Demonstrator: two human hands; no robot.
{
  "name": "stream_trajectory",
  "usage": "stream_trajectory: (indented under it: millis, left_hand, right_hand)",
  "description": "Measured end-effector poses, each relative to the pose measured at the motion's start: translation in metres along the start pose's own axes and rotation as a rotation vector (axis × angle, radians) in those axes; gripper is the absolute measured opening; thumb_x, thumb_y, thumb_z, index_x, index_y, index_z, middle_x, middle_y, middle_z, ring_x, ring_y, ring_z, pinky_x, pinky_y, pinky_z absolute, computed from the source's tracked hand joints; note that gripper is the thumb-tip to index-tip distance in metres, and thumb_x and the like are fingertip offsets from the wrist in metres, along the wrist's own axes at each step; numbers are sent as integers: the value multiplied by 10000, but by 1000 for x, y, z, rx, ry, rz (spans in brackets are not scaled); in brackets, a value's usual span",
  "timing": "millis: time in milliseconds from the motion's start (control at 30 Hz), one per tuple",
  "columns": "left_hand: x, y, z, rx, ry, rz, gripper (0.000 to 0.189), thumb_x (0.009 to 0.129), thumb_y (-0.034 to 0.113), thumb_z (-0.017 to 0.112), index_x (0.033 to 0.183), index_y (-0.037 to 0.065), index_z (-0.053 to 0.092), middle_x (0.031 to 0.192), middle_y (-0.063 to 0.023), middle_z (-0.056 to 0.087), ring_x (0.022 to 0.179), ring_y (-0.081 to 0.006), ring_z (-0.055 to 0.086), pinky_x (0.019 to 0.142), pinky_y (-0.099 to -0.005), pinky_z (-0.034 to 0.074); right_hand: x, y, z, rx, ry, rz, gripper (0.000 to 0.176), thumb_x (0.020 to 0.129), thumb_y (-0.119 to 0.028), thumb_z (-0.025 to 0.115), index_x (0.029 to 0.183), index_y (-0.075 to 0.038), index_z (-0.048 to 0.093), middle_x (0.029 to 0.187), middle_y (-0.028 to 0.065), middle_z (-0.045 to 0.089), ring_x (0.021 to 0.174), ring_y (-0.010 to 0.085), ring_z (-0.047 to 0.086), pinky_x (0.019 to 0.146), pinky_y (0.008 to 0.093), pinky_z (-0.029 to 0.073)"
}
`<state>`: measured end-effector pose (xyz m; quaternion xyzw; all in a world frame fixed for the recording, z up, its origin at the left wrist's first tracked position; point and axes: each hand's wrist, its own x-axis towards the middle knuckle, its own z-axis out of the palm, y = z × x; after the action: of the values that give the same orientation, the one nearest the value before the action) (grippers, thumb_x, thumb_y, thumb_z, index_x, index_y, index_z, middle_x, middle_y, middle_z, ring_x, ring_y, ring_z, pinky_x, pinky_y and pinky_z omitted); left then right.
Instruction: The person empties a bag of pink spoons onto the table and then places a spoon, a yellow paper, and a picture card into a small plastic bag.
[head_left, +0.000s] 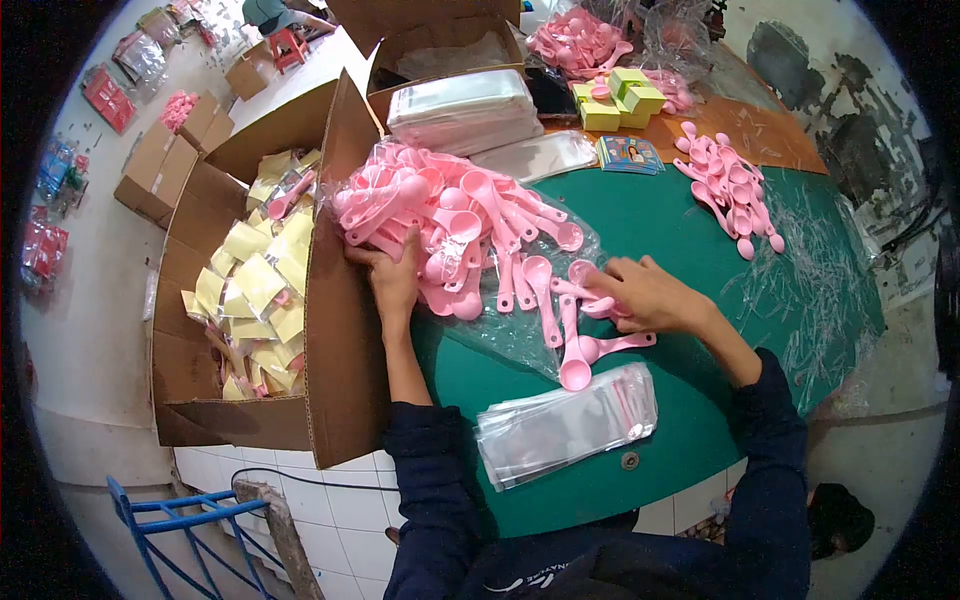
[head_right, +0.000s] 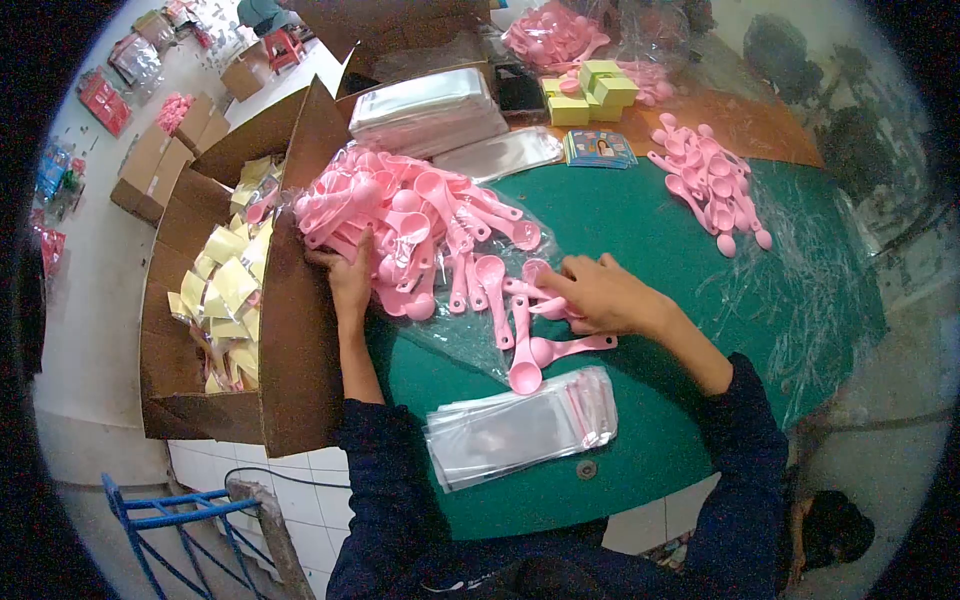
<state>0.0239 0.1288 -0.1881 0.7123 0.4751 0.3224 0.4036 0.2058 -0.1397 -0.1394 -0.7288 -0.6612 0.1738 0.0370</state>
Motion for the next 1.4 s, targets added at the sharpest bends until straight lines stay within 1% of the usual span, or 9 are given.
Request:
stream_trajectory:
  millis: [100,333,400,633,733,867,933,1167,1400]
  left_hand:
    - [-2,4,-2,55,10,-30,1108,723,594,576,1242,-212,19,1066,-352,508,1023,-381,530,863,-343,408]
    - [-2,1,-1,59,2,-38,1028,742,564,577,1252,-125,10,1014,-375,511,997,-455,506,846,-412,403]
    - [-4,4,-1,28,24,-19,1024,742,569,573,1251,-130,25,1016,-372,512,1003,-448,507,844,-406,407]
    - [-1,-3,0,24,0,-8,1025,750,562,565,1245,-135,-1,1028,-381,502,1010,-449,503,840,-407,409]
    - [-1,1,-1,20,-2,-6,1031,753,560,561,1250,-131,-21,1030,-386,496,1011,-456,497,842,-413,406]
    - [-2,3,-2,8,-15,-47,1058,753,555,568,1254,-148,-43,1055,-381,489,1034,-440,491,858,-392,395]
    - [-2,3,-1,23,-22,-52,1098,752,550,575,1242,-205,-53,1065,-364,500,1061,-387,502,877,-334,388]
    - [-1,2,-2,56,-3,-32,1114,741,575,568,1249,-194,-56,1097,-370,475,1078,-398,482,890,-358,378]
    - [1,-4,0,32,-13,7,1071,741,578,562,1256,-154,-26,1045,-384,492,1024,-459,487,859,-414,394]
  right_hand:
    - [2,-8,-1,26,-90,100,587,646,-148,639,1184,-132,403,993,122,508,947,289,503,822,430,353]
    - [-36,39,-16,445,110,-85,556,700,-139,648,1204,-104,414,1026,94,532,858,224,550,720,389,444]
    - [-60,37,-66,922,-74,385,515,744,-141,628,1215,-76,430,1121,67,517,896,171,538,763,316,454]
    - [-71,202,-64,315,702,293,534,791,-226,588,1250,-35,392,1144,128,511,981,192,502,843,299,406]
    - [-62,157,-58,-641,611,768,509,763,-190,600,1213,-36,420,1062,161,528,939,261,522,834,339,415]
    - [-35,42,-37,239,200,-89,248,706,-52,600,954,-60,600,996,101,583,949,261,547,820,358,437]
    - [-16,-6,-15,337,17,-345,476,636,41,598,1096,-74,557,1173,124,516,1089,272,497,915,348,408]
    - [56,-33,17,-255,363,-442,493,759,-87,489,1247,-133,425,1309,70,396,1192,249,398,975,352,348]
    - [74,-27,15,-311,264,-441,497,733,-124,529,1223,-129,442,1232,49,456,1119,267,436,939,374,383]
